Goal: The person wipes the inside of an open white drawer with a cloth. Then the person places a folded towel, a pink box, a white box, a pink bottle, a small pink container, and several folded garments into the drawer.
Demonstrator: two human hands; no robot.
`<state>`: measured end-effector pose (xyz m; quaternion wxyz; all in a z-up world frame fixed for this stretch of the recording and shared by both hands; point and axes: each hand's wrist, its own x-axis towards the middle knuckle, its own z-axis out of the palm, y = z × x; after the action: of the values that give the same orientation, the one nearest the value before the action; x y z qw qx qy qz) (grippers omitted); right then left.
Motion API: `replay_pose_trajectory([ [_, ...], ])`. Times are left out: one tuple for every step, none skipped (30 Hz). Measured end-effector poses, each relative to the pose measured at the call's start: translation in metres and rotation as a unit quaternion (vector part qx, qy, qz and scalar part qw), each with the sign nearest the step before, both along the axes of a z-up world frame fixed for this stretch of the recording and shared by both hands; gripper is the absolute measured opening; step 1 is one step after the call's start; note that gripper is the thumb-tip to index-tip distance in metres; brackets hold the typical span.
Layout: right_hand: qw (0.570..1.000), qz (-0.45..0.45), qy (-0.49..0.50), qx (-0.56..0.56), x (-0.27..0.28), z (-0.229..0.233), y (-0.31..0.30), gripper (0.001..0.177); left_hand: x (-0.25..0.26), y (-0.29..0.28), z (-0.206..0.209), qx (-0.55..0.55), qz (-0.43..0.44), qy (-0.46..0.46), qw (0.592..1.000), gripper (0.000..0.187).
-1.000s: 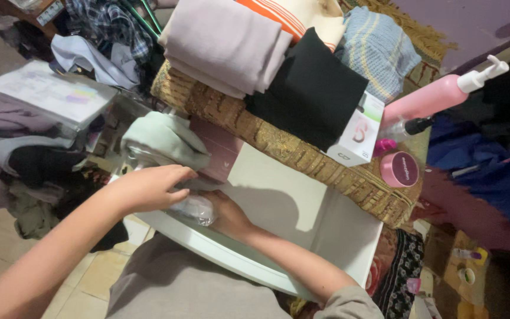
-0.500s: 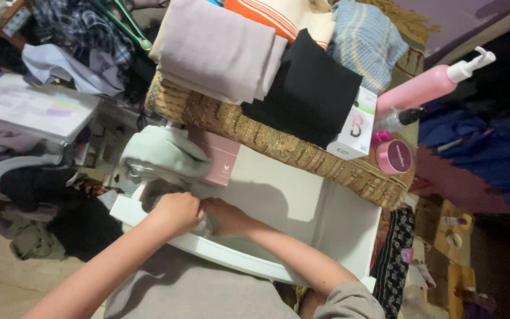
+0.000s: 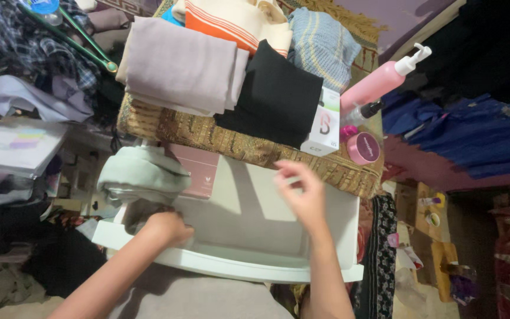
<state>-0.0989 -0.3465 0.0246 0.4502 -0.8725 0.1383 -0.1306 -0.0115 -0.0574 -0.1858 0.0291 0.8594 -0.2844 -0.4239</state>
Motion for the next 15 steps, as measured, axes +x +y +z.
replay_pose_trajectory([
  [0.994, -0.075, -0.072, -0.021, -0.002, 0.008, -0.004, 0.032, 0.0, 0.0, 0.001, -0.005, -0.001, 0.001, 1.0, 0.066],
  [0.986, -0.132, -0.092, -0.054, 0.001, 0.014, -0.01, 0.045, 0.0, -0.001, 0.003, -0.011, -0.001, 0.002, 1.0, 0.069],
  [0.972, -0.187, -0.112, -0.086, 0.007, 0.017, -0.014, 0.058, 0.0, -0.001, 0.006, -0.016, -0.002, 0.002, 1.0, 0.073],
  [0.962, -0.185, -0.117, -0.161, 0.01, 0.018, -0.017, 0.073, 0.001, -0.002, 0.009, -0.02, -0.002, 0.003, 1.0, 0.076],
  [0.948, -0.18, -0.122, -0.234, 0.015, 0.018, -0.02, 0.088, 0.0, -0.002, 0.014, -0.025, -0.001, 0.003, 1.0, 0.08],
  [0.928, -0.174, -0.126, -0.305, 0.018, 0.016, -0.021, 0.103, 0.0, -0.002, 0.02, -0.029, 0.001, 0.003, 1.0, 0.083],
  [0.932, -0.175, -0.1, -0.3, 0.023, 0.013, -0.021, 0.105, 0.0, -0.002, 0.026, -0.046, -0.001, -0.002, 0.999, 0.084],
  [0.936, -0.176, -0.074, -0.295, 0.028, 0.008, -0.02, 0.107, -0.002, -0.002, 0.034, -0.062, -0.002, -0.007, 0.998, 0.085],
  [0.94, -0.176, -0.049, -0.29, 0.032, 0.004, -0.019, 0.108, -0.004, -0.002, 0.042, -0.079, -0.002, -0.013, 0.997, 0.086],
  [0.941, -0.175, -0.067, -0.282, 0.034, 0.0, -0.018, 0.107, -0.005, -0.002, 0.051, -0.111, -0.006, -0.01, 0.994, 0.085],
  [0.942, -0.173, -0.084, -0.275, 0.035, -0.005, -0.018, 0.106, -0.007, -0.003, 0.06, -0.144, -0.01, -0.008, 0.99, 0.084],
  [0.943, -0.171, -0.102, -0.267, 0.035, -0.009, -0.018, 0.105, -0.01, -0.003, 0.069, -0.176, -0.014, -0.006, 0.984, 0.083],
  [0.941, -0.167, -0.114, -0.272, 0.034, -0.014, -0.019, 0.103, -0.014, -0.004, 0.079, -0.208, -0.012, -0.017, 0.978, 0.079],
  [0.938, -0.164, -0.127, -0.277, 0.032, -0.018, -0.021, 0.102, -0.019, -0.006, 0.088, -0.241, -0.011, -0.028, 0.97, 0.074],
  [0.935, -0.162, -0.14, -0.281, 0.031, -0.022, -0.024, 0.101, -0.022, -0.007, 0.096, -0.273, -0.01, -0.04, 0.961, 0.07],
])
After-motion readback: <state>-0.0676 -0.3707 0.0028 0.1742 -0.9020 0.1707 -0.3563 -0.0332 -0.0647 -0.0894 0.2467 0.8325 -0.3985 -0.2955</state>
